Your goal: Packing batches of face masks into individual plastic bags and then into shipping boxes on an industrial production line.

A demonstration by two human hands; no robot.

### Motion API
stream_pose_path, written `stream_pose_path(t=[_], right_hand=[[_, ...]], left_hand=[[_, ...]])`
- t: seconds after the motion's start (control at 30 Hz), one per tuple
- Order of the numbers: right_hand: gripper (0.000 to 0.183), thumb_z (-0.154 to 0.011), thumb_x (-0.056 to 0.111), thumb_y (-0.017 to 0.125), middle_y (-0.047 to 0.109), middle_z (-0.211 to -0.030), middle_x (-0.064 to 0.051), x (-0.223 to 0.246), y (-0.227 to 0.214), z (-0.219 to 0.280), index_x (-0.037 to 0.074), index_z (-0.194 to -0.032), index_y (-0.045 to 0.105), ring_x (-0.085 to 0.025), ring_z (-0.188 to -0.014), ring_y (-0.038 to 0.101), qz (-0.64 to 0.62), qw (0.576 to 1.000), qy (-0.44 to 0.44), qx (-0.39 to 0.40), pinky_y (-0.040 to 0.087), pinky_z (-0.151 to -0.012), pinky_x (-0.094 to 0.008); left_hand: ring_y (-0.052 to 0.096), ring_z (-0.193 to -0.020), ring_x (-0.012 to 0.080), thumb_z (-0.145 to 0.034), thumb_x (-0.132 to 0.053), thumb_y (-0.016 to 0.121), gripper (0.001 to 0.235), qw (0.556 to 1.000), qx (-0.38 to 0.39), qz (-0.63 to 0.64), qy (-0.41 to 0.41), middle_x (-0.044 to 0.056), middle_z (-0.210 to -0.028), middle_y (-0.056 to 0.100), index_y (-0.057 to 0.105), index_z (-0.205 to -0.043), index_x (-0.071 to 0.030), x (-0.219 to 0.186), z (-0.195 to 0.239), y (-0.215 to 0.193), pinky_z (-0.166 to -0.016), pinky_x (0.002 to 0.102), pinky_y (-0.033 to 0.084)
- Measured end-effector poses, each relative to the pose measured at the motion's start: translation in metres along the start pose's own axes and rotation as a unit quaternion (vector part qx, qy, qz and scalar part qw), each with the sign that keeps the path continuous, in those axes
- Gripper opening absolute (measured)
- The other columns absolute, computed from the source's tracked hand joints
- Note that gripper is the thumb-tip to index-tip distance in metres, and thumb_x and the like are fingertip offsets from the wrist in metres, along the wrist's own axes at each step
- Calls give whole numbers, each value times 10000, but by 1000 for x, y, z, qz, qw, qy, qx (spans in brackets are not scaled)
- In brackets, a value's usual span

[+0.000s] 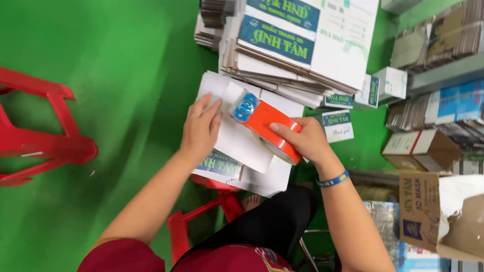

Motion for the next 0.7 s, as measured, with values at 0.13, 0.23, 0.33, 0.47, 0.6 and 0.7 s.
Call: stream_pose_path(t=[0.13, 0.23, 0.33, 0.47, 0.6, 0.7], right_hand=[[420, -842, 374, 782, 736, -712, -48, -17, 1, 2, -29, -962, 803, -79, -582, 629, -40, 999, -9, 15, 513, -529, -256], [413, -842, 361, 796, 732, -712, -42, -13, 2, 5, -35, -958, 802, -67, -594, 623, -29, 998, -42, 27, 512, -539, -245], [409, -838, 364, 802, 715, -673, -39, -5, 2, 10, -36, -925, 813, -69, -549, 582, 5, 999, -21, 28, 479, -500, -250], [410, -837, 385, 796, 681, -632, -31, 3, 3, 17, -17, -918, 809, -71, -511, 565, 13, 999, -21, 35, 454, -460, -251], [449, -834, 424, 781, 648, -599, -55, 21, 8, 33, -20, -897, 807, -104, -487, 552, 23, 1000, 18, 13, 438, -440, -284], [527, -830, 495, 773, 706, -610, -62, 12, 0, 35, -30, -851, 801, -89, -535, 619, 101, 994, -25, -30, 498, -497, -265]], left_hand=[[710, -755, 232, -1029, -346, 534, 365, 856, 143, 297, -398, 149, -874, 714, 667, -1201, -53, 20, -4, 30, -718, 374, 591], [686, -670, 214, -1048, -453, 528, 504, 669, 271, 492, -487, 95, -782, 750, 720, -1004, 10, 26, 7, 76, -665, 322, 530], [668, -731, 105, -1025, -343, 597, 355, 679, 212, 542, -447, 14, -852, 728, 750, -1056, -25, 32, 2, 80, -650, 299, 534], [654, -672, 106, -990, -296, 621, 306, 765, 213, 462, -394, 24, -781, 727, 782, -959, -37, 25, -11, 64, -612, 296, 535], [582, -605, 107, -934, -278, 702, 275, 868, 188, 306, -344, 53, -709, 701, 794, -884, -24, 42, -27, 46, -561, 301, 467], [634, -645, 73, -961, -302, 672, 327, 871, 108, 305, -369, 19, -735, 728, 772, -833, -17, 91, -32, 35, -593, 268, 500]])
Point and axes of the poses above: each hand's wrist, its own z-axis away from the middle knuckle, its own y-axis out of the palm, x = y × z, the point moved 5 cm from there along -z, towards the middle knuckle
